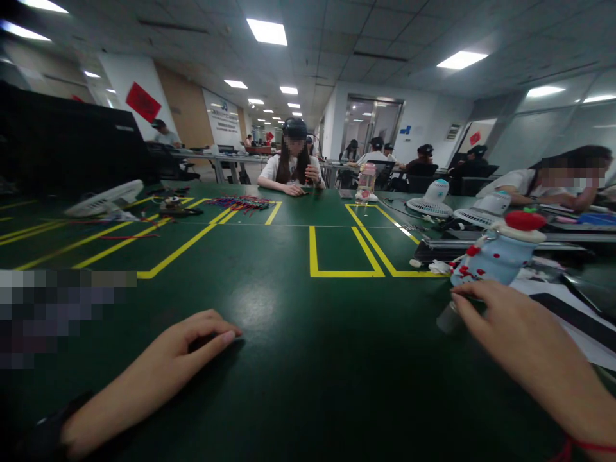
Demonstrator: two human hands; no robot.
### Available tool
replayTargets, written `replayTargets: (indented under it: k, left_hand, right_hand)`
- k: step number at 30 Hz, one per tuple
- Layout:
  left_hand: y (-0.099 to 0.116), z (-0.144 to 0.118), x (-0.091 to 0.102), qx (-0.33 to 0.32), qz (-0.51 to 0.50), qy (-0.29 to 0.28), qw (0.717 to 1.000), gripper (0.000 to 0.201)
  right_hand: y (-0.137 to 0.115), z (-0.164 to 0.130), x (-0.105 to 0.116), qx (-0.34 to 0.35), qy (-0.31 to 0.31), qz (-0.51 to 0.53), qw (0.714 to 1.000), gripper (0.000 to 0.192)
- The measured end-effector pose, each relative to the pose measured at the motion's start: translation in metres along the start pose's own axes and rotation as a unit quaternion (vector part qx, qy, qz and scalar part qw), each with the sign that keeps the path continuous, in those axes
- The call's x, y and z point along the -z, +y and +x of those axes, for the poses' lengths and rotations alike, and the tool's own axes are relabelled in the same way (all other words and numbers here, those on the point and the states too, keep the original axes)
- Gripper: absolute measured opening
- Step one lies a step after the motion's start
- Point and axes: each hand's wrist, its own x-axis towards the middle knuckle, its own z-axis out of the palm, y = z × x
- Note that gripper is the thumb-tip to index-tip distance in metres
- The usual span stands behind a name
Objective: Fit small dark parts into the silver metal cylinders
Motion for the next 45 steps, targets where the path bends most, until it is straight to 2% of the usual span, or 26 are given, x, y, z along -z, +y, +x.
replayTargets:
  k: [2, 4, 14, 17, 20, 24, 27, 30, 33, 37, 39, 42, 45]
  left_hand:
    - [-0.001, 0.000, -0.001, 0.000, 0.002, -0.002, 1.000, 0.026]
    - [-0.001, 0.000, -0.002, 0.003, 0.003, -0.003, 1.000, 0.026]
    - [0.000, -0.001, 0.000, 0.003, 0.004, -0.004, 1.000, 0.028]
    - [0.001, 0.000, -0.001, 0.002, 0.006, -0.003, 1.000, 0.028]
    - [0.004, 0.000, -0.001, -0.003, 0.013, -0.002, 1.000, 0.027]
    - [0.003, -0.001, -0.002, -0.005, 0.027, 0.002, 1.000, 0.025]
    - [0.000, -0.002, -0.002, -0.018, 0.040, 0.012, 0.999, 0.025]
    - [0.006, -0.003, -0.004, -0.035, 0.059, 0.028, 0.997, 0.023]
    - [0.028, 0.001, -0.009, -0.080, 0.075, 0.048, 0.993, 0.023]
    - [0.068, 0.014, -0.017, -0.139, 0.050, 0.027, 0.989, 0.017]
    - [0.078, 0.020, -0.017, -0.148, 0.019, 0.039, 0.988, 0.015]
    - [0.075, 0.024, -0.016, -0.124, -0.005, 0.067, 0.990, 0.015]
    - [0.059, 0.023, -0.023, -0.092, -0.001, 0.014, 0.996, 0.016]
  right_hand:
    - [0.026, -0.002, -0.006, -0.052, -0.049, 0.006, 0.997, 0.031]
    - [0.036, -0.003, -0.010, -0.066, -0.074, 0.025, 0.995, 0.035]
    - [0.043, -0.013, -0.022, -0.066, -0.086, 0.149, 0.983, 0.050]
    - [0.017, -0.014, -0.019, -0.055, -0.078, 0.127, 0.987, 0.044]
    - [-0.044, -0.010, -0.004, 0.032, -0.073, 0.185, 0.980, 0.043]
    - [-0.142, -0.009, 0.016, 0.186, -0.147, 0.318, 0.918, 0.043]
    - [-0.188, -0.013, 0.016, 0.249, -0.167, 0.371, 0.879, 0.043]
    - [-0.199, -0.020, 0.002, 0.245, -0.173, 0.395, 0.868, 0.053]
    - [-0.196, -0.025, -0.013, 0.180, -0.187, 0.438, 0.861, 0.073]
    - [-0.193, -0.027, -0.021, 0.146, -0.208, 0.468, 0.846, 0.063]
    - [-0.192, -0.025, -0.017, 0.149, -0.213, 0.466, 0.846, 0.059]
    - [-0.188, -0.023, -0.009, 0.158, -0.212, 0.457, 0.849, 0.049]
    - [-0.186, -0.023, -0.005, 0.171, -0.205, 0.450, 0.852, 0.038]
